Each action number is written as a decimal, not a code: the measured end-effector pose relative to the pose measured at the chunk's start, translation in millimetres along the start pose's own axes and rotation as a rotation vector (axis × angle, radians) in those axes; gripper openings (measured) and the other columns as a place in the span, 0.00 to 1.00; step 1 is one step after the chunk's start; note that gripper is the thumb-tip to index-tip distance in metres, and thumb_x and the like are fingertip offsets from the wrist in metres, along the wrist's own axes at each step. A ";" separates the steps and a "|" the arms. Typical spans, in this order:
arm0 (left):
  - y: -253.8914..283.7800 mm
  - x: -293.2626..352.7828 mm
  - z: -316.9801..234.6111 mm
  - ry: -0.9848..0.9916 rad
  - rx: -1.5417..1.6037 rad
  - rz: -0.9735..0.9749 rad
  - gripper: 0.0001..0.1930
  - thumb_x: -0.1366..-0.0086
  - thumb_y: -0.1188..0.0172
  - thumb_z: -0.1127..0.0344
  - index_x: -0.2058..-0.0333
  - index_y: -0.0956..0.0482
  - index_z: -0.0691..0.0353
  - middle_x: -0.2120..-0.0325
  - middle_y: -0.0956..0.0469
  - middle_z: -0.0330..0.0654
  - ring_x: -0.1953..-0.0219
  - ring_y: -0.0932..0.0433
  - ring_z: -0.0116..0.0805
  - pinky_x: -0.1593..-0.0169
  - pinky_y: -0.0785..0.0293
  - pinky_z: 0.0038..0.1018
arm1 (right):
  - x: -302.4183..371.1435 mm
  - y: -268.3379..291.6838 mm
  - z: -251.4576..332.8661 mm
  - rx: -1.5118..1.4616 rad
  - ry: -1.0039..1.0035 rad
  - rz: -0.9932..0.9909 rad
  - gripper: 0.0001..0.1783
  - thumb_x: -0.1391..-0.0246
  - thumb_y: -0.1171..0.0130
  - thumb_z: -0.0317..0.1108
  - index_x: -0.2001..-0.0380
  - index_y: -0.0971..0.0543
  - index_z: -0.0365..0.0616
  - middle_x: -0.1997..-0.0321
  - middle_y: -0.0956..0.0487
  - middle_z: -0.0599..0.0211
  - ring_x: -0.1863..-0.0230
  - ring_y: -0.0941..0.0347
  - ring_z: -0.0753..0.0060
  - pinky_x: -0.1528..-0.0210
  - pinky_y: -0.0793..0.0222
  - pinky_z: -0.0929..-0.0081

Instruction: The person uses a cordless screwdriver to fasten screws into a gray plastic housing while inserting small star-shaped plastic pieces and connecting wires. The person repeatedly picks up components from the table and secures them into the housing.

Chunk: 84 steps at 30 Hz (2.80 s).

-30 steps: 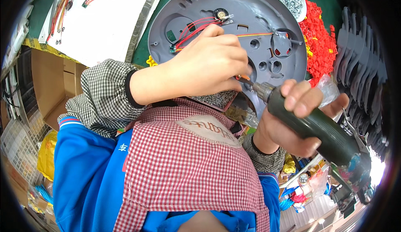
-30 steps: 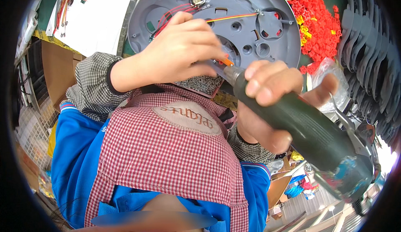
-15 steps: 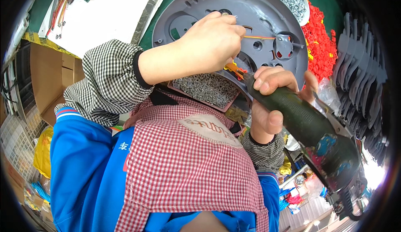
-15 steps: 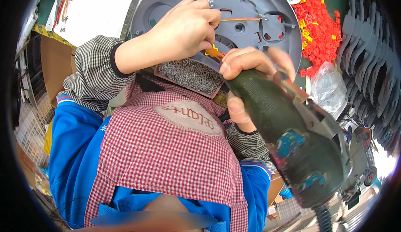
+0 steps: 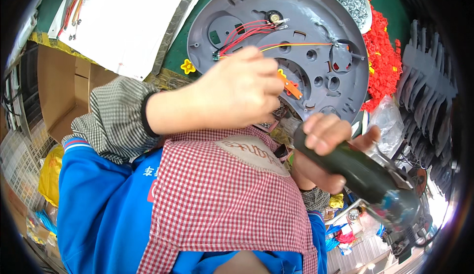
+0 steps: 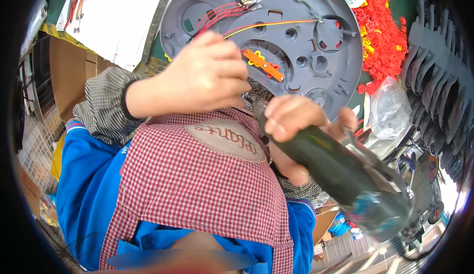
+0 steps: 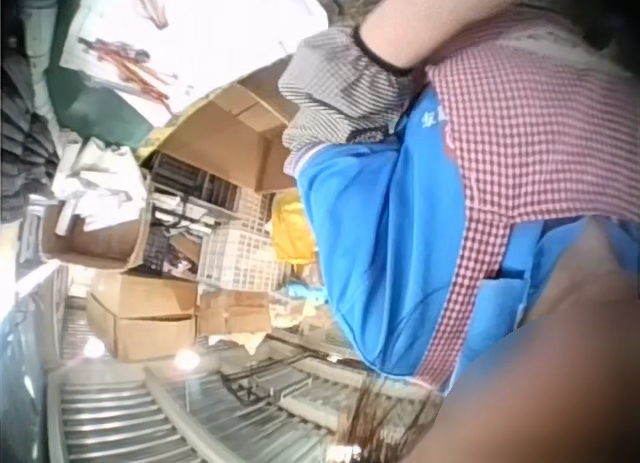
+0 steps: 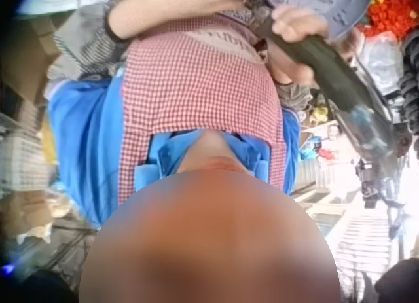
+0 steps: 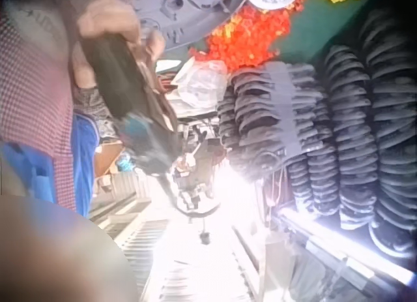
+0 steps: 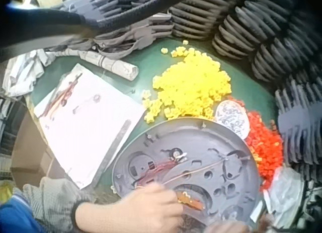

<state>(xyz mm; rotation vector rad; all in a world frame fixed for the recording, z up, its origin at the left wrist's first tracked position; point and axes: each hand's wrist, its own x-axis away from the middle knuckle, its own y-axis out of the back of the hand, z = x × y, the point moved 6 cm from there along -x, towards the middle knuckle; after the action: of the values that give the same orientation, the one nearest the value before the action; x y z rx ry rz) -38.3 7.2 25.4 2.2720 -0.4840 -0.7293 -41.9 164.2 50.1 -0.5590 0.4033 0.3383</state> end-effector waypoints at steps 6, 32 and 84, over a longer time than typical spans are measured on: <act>-17.0 6.1 -9.1 0.019 -0.090 -0.009 0.07 0.55 0.34 0.61 0.75 0.19 0.52 0.73 0.27 0.28 0.65 0.29 0.29 0.57 0.36 0.30 | -10.4 5.8 12.8 0.092 -0.013 -0.020 0.49 0.46 0.39 0.60 0.29 0.48 0.53 0.69 0.29 0.72 0.71 0.34 0.75 0.62 0.37 0.73; 6.4 -4.2 19.6 0.189 -0.143 -0.016 0.18 0.56 0.28 0.55 0.66 0.17 0.54 0.65 0.24 0.30 0.60 0.28 0.31 0.54 0.36 0.30 | -41.9 -9.4 -7.1 0.143 0.133 -0.005 0.54 0.44 0.40 0.59 0.29 0.59 0.44 0.67 0.24 0.60 0.70 0.27 0.65 0.65 0.27 0.65; -68.7 -123.8 26.2 -0.114 0.029 0.203 0.08 0.47 0.34 0.65 0.68 0.20 0.57 0.68 0.26 0.34 0.64 0.23 0.36 0.61 0.23 0.31 | -100.4 123.5 60.6 0.399 0.355 -0.244 0.40 0.47 0.48 0.57 0.37 0.41 0.45 0.73 0.24 0.61 0.73 0.29 0.64 0.62 0.30 0.57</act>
<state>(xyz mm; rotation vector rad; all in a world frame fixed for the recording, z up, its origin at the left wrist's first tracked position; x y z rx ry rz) -141.1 106.0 5.8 2.1762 -0.7714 -0.7550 -163.4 277.2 88.3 -0.2694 0.7185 -0.0818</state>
